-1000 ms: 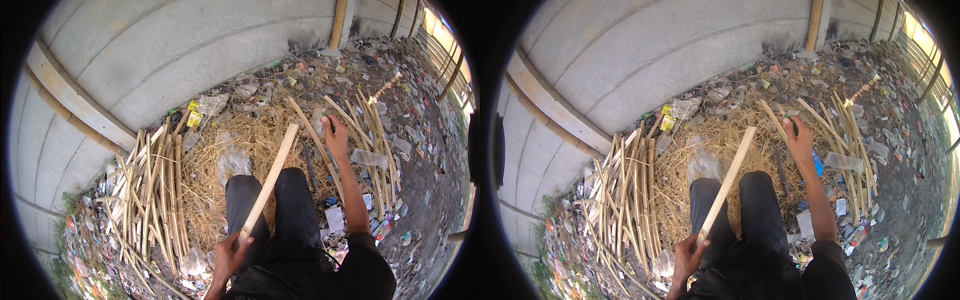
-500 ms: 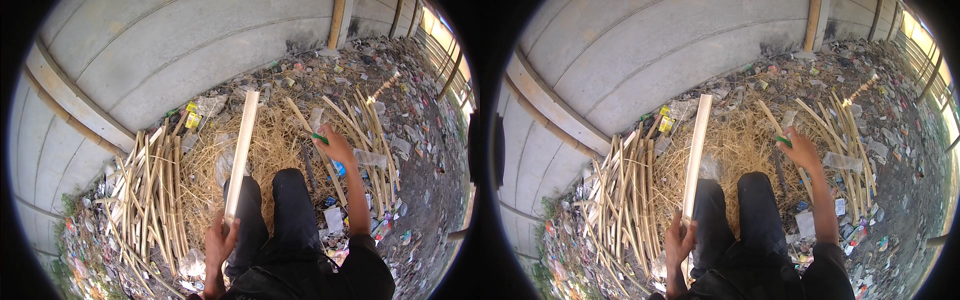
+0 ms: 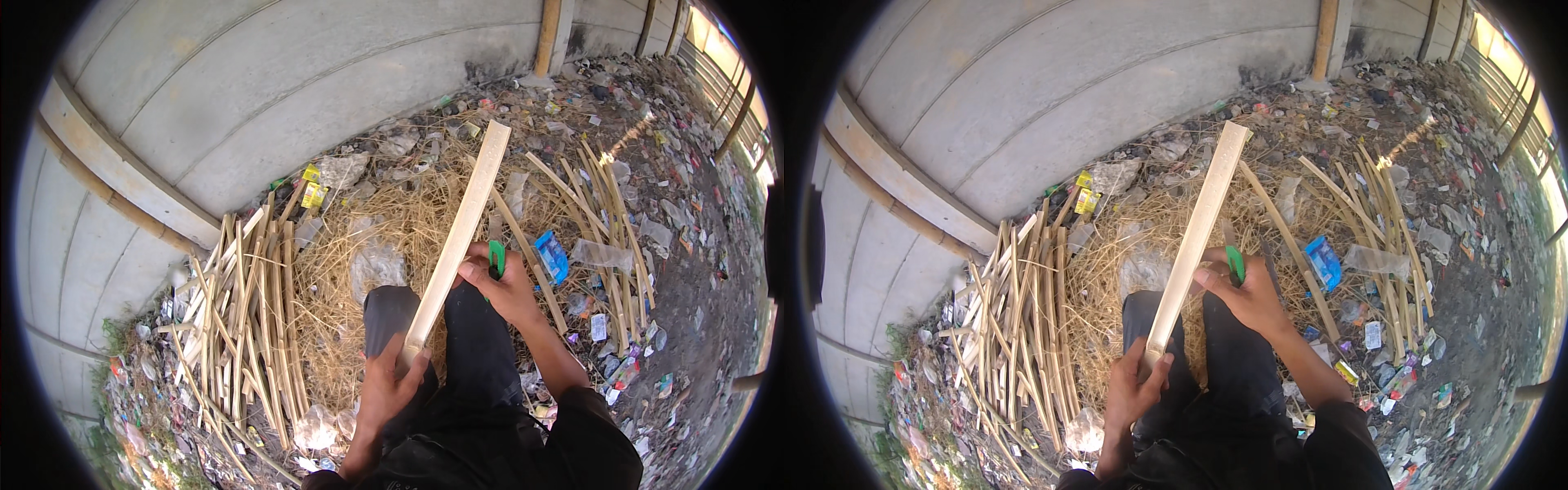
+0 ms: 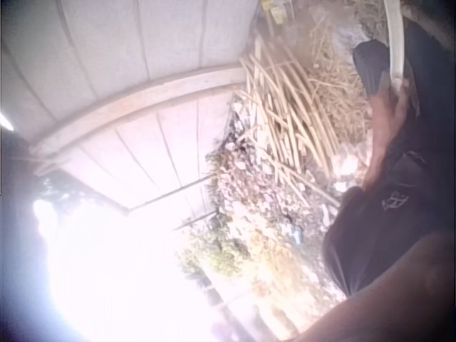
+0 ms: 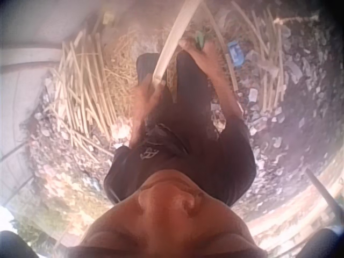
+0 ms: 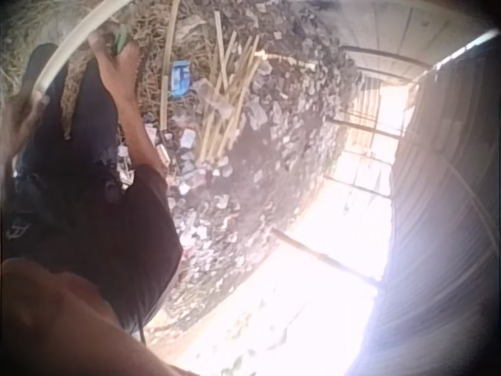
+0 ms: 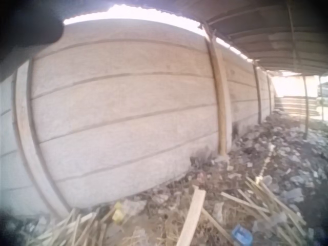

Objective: The person sits on the ground and uses a utility knife to shave a long, thin bamboo strip. They hold the strip with their left hand and scrape the surface with the knife in their right hand, creating thin shavings. The person repeatedly adjusts their grip and the angle of the knife to smooth the bamboo.

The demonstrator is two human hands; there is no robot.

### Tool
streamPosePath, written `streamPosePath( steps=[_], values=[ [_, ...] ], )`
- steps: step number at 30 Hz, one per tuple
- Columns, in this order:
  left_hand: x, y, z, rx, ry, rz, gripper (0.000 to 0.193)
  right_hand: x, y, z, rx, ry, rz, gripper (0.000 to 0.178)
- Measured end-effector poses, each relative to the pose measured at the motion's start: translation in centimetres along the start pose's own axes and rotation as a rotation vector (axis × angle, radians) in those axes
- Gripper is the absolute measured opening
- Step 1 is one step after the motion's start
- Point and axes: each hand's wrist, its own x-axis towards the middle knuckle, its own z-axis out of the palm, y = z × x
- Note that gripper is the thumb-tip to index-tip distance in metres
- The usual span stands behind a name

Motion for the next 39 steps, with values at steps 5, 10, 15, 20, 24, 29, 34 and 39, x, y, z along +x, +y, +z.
streamPosePath(
  steps=[5, 10, 15, 20, 24, 29, 34, 39],
  values=[
    [0.0, 0.6, -0.3, 0.054, 0.016, 0.029, 0.025, -0.2, -0.2, -0.1, 0.146, 0.002, 0.146, 0.021],
    [-0.3, 1.7, -0.1, 0.096, 0.054, 0.051, 0.024, -0.7, -0.6, -0.7, 0.138, -0.006, 0.175, 0.020],
    [-0.2, 2.0, 0.1, 0.114, 0.065, 0.061, 0.022, -0.8, -1.3, -0.1, 0.142, 0.016, 0.127, 0.022],
    [-0.3, 1.9, 0.2, 0.124, 0.069, 0.089, 0.021, -0.8, -0.9, 0.0, 0.100, 0.022, 0.066, 0.026],
    [-0.3, 1.3, 0.1, 0.159, 0.085, 0.099, 0.021, -1.5, -0.6, 0.0, -0.056, 0.026, -0.107, 0.026],
    [0.1, 2.5, -0.6, 0.176, 0.052, 0.092, 0.036, -3.9, 0.0, 1.1, -0.484, -0.084, -0.347, 0.026],
    [0.5, 2.2, -0.4, 0.094, 0.069, 0.222, 0.033, -4.7, 1.1, 1.9, -0.657, -0.172, -0.540, 0.032],
    [0.5, 2.1, -0.2, 0.070, 0.104, 0.258, 0.035, -5.0, 1.1, 2.3, -0.723, -0.113, -0.605, 0.034]
  ],
)
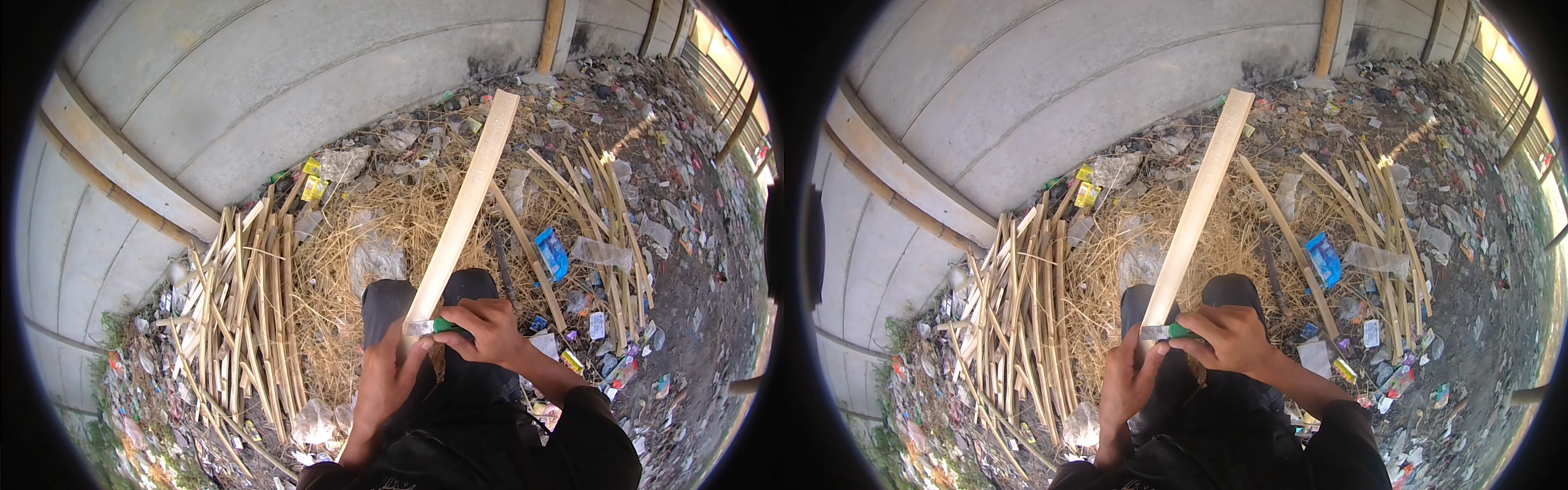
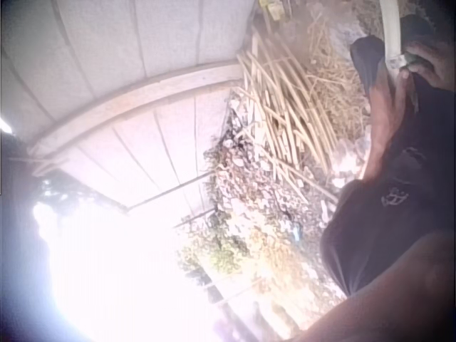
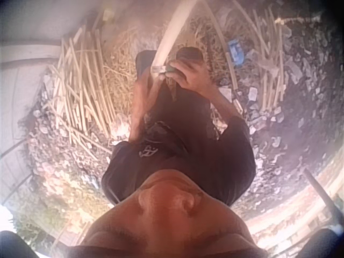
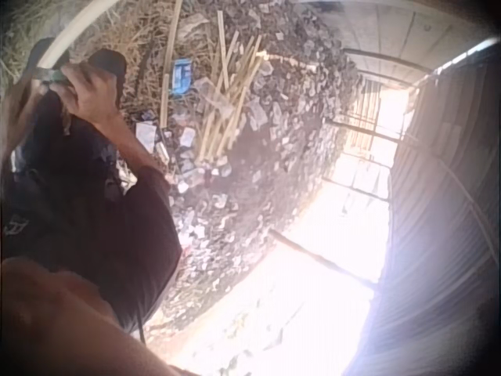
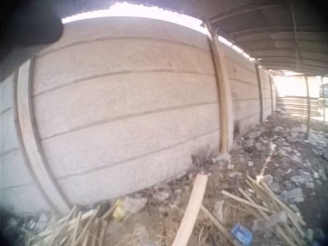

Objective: The person sits on the ground and uses a utility knife to shave a long, thin bamboo strip. They hold the strip with their left hand and scrape the surface with the knife in their right hand, creating thin shavings. The person repeatedly adjusts their grip and the angle of the knife to smooth the bamboo.

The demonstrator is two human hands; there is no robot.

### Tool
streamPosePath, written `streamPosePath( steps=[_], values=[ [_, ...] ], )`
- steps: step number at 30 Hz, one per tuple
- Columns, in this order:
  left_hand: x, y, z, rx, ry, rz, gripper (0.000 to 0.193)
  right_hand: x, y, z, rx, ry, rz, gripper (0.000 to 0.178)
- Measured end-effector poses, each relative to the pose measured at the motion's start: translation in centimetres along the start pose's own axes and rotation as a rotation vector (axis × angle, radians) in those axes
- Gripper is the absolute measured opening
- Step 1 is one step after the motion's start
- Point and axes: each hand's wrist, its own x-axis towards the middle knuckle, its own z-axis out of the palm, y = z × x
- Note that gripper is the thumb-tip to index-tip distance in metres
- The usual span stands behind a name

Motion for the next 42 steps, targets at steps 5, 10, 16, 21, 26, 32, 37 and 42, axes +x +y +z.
streamPosePath(
  steps=[5, 10, 16, 21, 26, 32, 37, 42],
  values=[
    [-0.1, 0.6, -0.3, 0.037, -0.005, -0.062, 0.031, 0.5, -0.6, -0.4, -0.119, 0.001, -0.009, 0.032],
    [-0.2, 0.5, -0.5, -0.022, -0.026, -0.119, 0.027, 0.8, -1.1, -0.9, -0.163, -0.015, -0.018, 0.031],
    [-1.3, -0.6, -0.7, 0.007, -0.127, -0.229, 0.033, 1.6, 1.8, -2.1, -0.141, 0.147, 0.102, 0.029],
    [-4.8, -2.9, -1.1, -0.025, -0.229, -0.292, 0.034, 3.4, 8.4, -7.2, -0.202, 0.301, 0.370, 0.027],
    [-4.3, -3.5, -1.6, -0.112, -0.211, -0.383, 0.035, 2.4, 5.6, -5.8, -0.081, 0.246, 0.252, 0.025],
    [-1.5, -2.7, -0.8, -0.096, -0.157, -0.241, 0.035, 0.4, 0.3, -0.8, -0.052, -0.023, 0.066, 0.032],
    [-0.8, -1.3, -0.4, -0.024, -0.143, -0.177, 0.032, -0.1, -0.6, 0.4, -0.036, -0.025, 0.045, 0.031],
    [-0.5, -0.6, -0.3, 0.033, -0.142, -0.204, 0.029, -0.1, -0.3, 0.4, -0.078, -0.058, 0.048, 0.030]
  ],
)
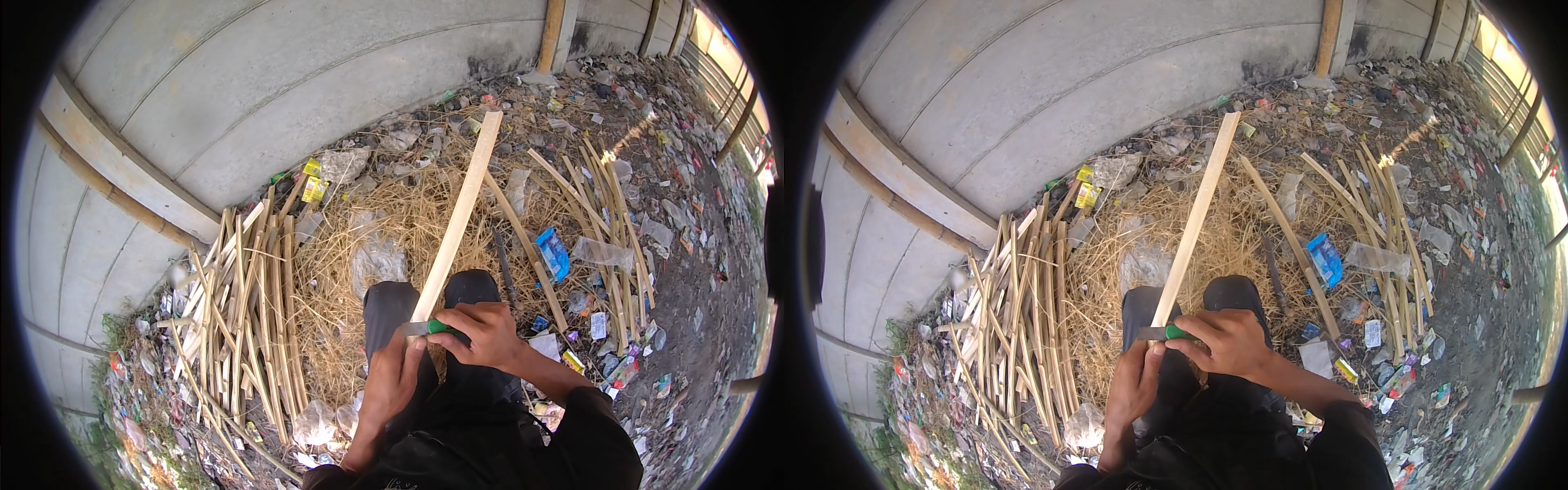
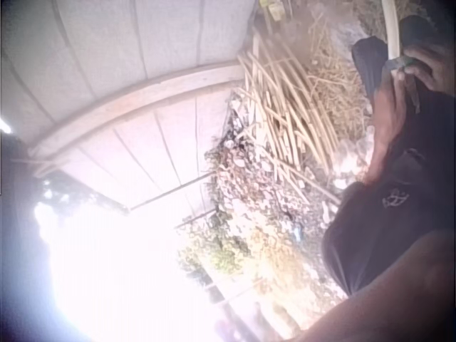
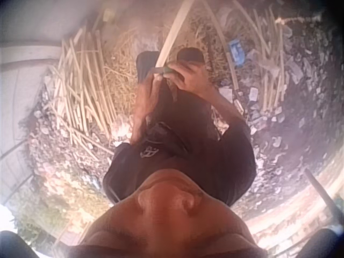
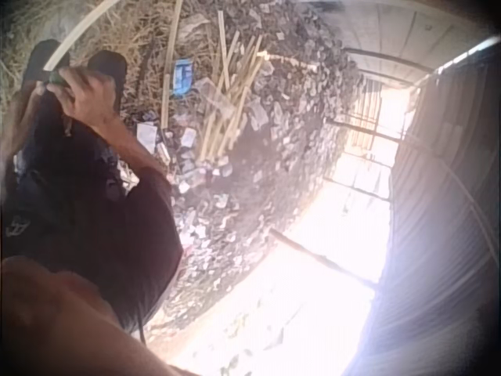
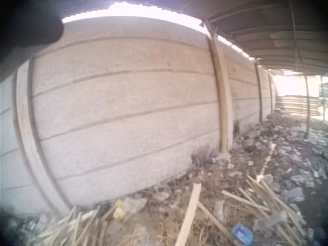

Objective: The person sits on the ground and uses a utility knife to shave a long, thin bamboo strip. They hold the strip with their left hand and scrape the surface with the knife in their right hand, creating thin shavings. The person repeatedly adjusts their grip and the angle of the knife to smooth the bamboo.

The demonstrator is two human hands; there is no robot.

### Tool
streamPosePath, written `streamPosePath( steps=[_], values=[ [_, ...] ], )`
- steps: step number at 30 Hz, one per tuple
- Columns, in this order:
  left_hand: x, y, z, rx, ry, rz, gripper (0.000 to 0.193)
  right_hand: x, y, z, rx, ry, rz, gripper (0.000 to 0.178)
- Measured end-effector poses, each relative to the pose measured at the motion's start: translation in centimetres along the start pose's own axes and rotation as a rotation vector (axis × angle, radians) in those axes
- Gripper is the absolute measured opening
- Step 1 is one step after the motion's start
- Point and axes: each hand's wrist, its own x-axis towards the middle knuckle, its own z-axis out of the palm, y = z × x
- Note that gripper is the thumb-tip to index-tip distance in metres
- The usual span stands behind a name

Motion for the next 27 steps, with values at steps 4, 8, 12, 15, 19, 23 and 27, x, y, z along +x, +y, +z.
streamPosePath(
  steps=[4, 8, 12, 15, 19, 23, 27],
  values=[
    [-0.4, -0.4, 0.4, -0.003, 0.044, 0.034, 0.035, 0.5, 0.4, -0.5, 0.010, 0.015, 0.020, 0.030],
    [-0.8, -0.7, 0.1, -0.001, -0.016, -0.041, 0.033, 0.8, 0.5, -1.1, -0.024, -0.002, 0.003, 0.029],
    [-1.6, -2.2, 0.2, -0.019, -0.014, -0.037, 0.042, 1.0, 1.6, -1.3, -0.016, 0.104, 0.037, 0.027],
    [-3.3, -2.5, -0.4, -0.007, -0.086, -0.147, 0.045, 2.0, 6.7, -3.4, -0.063, 0.255, 0.241, 0.025],
    [-5.1, -4.4, -0.1, 0.026, -0.101, -0.102, 0.044, 3.5, 10.4, -7.5, -0.163, 0.293, 0.471, 0.025],
    [-4.1, -3.9, -0.5, -0.014, -0.067, -0.165, 0.041, 2.2, 7.7, -5.2, 0.005, 0.223, 0.270, 0.025],
    [-2.6, -3.8, -0.4, 0.050, 0.023, -0.053, 0.038, 0.5, 2.6, -1.6, 0.021, 0.015, 0.065, 0.027]
  ],
)
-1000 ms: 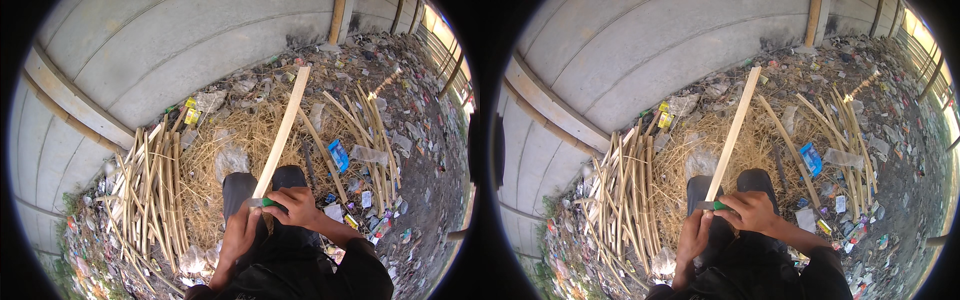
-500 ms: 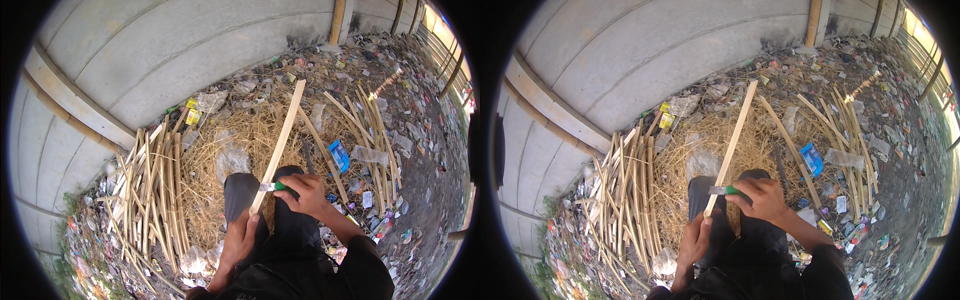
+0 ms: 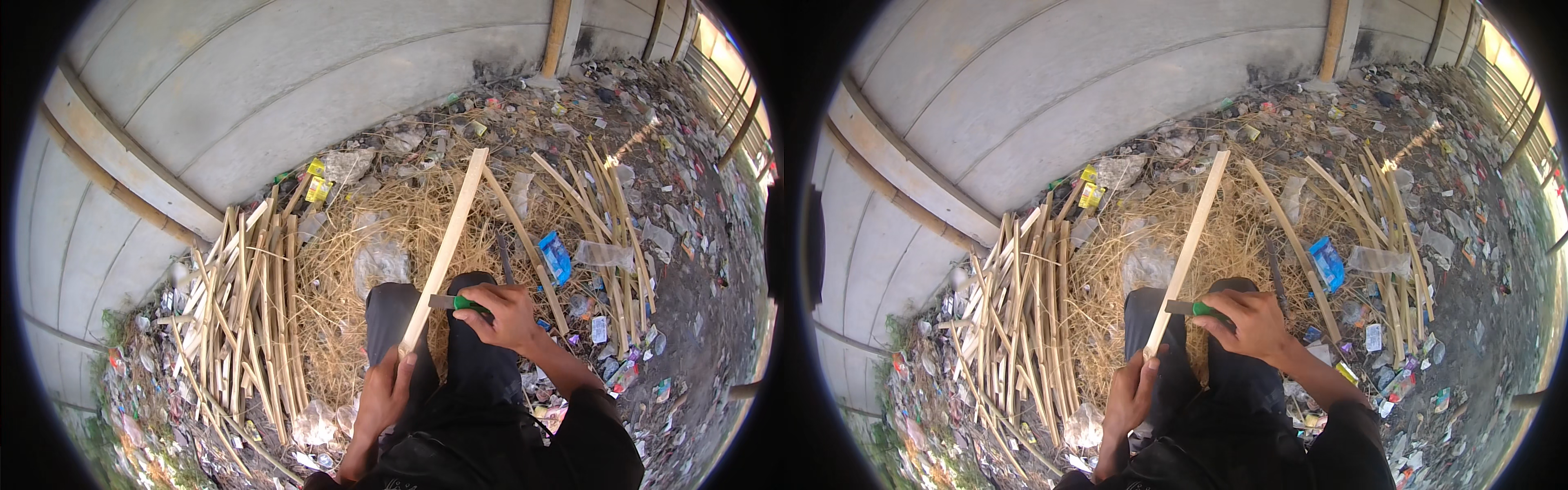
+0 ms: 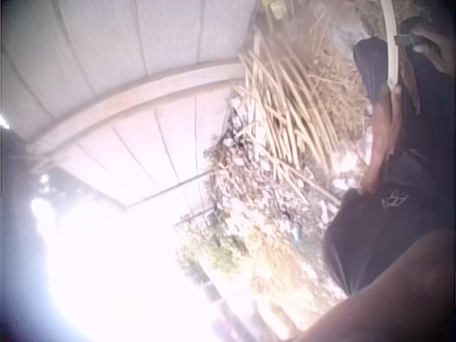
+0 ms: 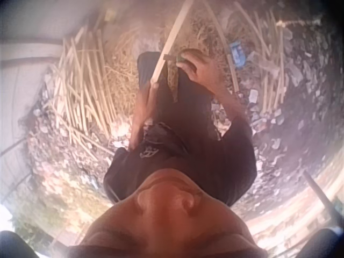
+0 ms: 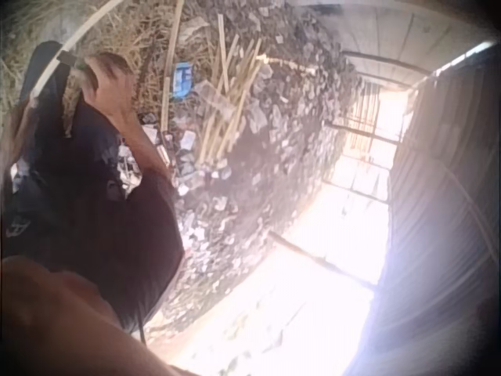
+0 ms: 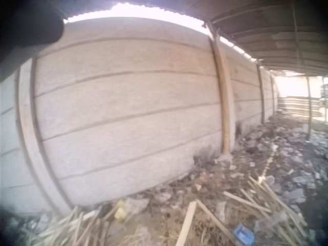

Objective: The person sits on the ground and uses a utility knife to shave a long, thin bamboo strip. They hold the strip with their left hand and scrape the surface with the knife in their right hand, creating thin shavings. The person repeatedly adjusts their grip and the angle of the knife to smooth the bamboo.

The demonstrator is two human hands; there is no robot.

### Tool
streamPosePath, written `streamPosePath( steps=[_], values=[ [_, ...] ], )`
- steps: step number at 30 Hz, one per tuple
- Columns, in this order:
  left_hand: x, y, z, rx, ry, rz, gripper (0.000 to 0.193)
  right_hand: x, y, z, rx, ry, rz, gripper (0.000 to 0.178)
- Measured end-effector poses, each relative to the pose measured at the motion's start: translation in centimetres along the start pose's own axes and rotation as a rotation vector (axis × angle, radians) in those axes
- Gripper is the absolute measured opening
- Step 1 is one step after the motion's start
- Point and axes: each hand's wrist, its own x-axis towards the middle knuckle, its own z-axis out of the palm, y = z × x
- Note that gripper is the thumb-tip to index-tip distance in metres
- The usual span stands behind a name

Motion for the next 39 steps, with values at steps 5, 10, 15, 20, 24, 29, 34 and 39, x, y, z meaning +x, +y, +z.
streamPosePath(
  steps=[5, 10, 15, 20, 24, 29, 34, 39],
  values=[
    [1.0, 1.9, 0.3, 0.037, 0.032, 0.077, 0.033, -1.1, -2.3, 1.9, 0.039, -0.039, -0.032, 0.029],
    [1.2, 3.2, 0.4, 0.063, 0.035, 0.086, 0.033, -0.7, -2.3, 1.7, 0.016, -0.035, -0.054, 0.027],
    [0.9, 2.9, 0.5, 0.057, 0.012, 0.060, 0.032, 0.1, -1.6, 0.4, -0.017, -0.025, -0.050, 0.030],
    [0.3, 2.4, 0.2, 0.014, -0.029, 0.009, 0.032, 0.9, 0.1, -0.1, -0.042, 0.158, -0.041, 0.025],
    [-0.6, 1.8, -0.3, 0.033, -0.071, -0.068, 0.033, 1.5, 2.0, -1.3, -0.068, 0.109, 0.017, 0.026],
    [-0.6, 0.1, 0.0, 0.030, 0.011, 0.033, 0.039, 2.6, 3.7, -0.9, -0.076, 0.204, 0.006, 0.024],
    [-3.3, 0.6, -1.5, 0.044, -0.170, -0.147, 0.038, 4.6, 10.0, -5.2, -0.185, 0.372, 0.307, 0.025],
    [-3.2, -2.3, -2.0, 0.077, -0.051, -0.153, 0.040, 5.3, 12.3, -8.1, -0.201, 0.405, 0.465, 0.033]
  ],
)
